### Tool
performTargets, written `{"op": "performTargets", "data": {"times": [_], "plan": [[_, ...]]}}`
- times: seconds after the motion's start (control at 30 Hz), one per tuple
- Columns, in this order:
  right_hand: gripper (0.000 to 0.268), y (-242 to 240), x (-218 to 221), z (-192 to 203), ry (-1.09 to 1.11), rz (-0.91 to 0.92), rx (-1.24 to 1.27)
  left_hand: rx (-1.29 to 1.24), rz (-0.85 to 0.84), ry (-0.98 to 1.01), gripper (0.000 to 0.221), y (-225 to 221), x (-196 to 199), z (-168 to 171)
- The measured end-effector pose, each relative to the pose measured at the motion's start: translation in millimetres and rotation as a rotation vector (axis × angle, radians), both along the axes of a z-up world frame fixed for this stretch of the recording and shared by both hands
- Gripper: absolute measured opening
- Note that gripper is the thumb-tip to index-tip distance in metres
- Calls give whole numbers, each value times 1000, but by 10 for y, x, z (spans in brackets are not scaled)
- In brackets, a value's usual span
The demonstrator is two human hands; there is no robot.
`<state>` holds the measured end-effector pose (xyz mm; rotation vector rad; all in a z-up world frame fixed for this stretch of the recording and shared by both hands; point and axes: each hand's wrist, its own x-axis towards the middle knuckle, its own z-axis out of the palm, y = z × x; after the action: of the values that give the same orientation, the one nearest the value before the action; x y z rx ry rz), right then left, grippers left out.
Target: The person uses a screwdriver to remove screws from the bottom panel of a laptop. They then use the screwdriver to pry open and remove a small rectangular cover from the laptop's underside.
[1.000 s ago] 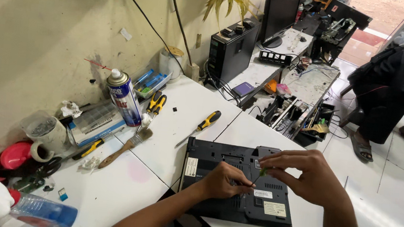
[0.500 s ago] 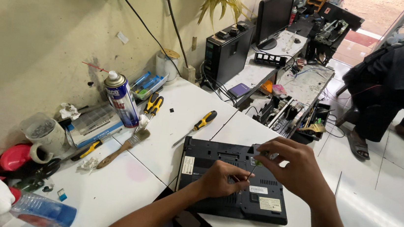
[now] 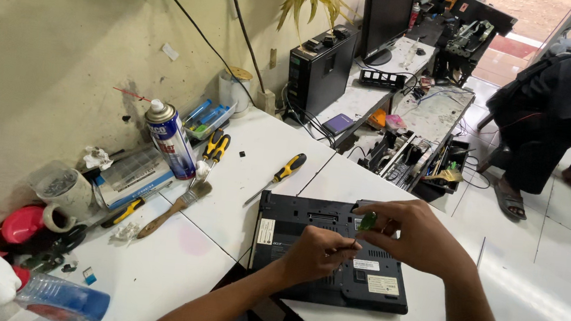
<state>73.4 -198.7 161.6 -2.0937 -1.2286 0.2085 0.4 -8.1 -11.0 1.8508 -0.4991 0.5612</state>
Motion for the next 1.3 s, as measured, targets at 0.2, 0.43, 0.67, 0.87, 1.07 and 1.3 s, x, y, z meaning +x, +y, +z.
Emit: {"op": "performTargets", "data": {"times": [0.2, 0.43, 0.67, 0.87, 1.07, 1.3], "plan": [[28, 27, 74, 84, 136, 151, -45, 27, -100, 40, 14, 27, -20, 15], [25, 71, 407, -194, 269, 340, -14, 50, -121, 28, 10, 66, 74, -111], [12, 230, 475, -304, 250, 442, 93, -21, -133, 58, 7, 134, 36, -9], [11, 241, 491, -350, 244, 454, 116, -25, -47, 10, 14, 97, -10, 77], [13, 232, 419, -238, 307, 536, 131, 6, -41, -2, 8, 28, -49, 127], [10, 245, 480, -401, 296, 530, 130, -3, -19, -37, 10, 52, -53, 160]]}}
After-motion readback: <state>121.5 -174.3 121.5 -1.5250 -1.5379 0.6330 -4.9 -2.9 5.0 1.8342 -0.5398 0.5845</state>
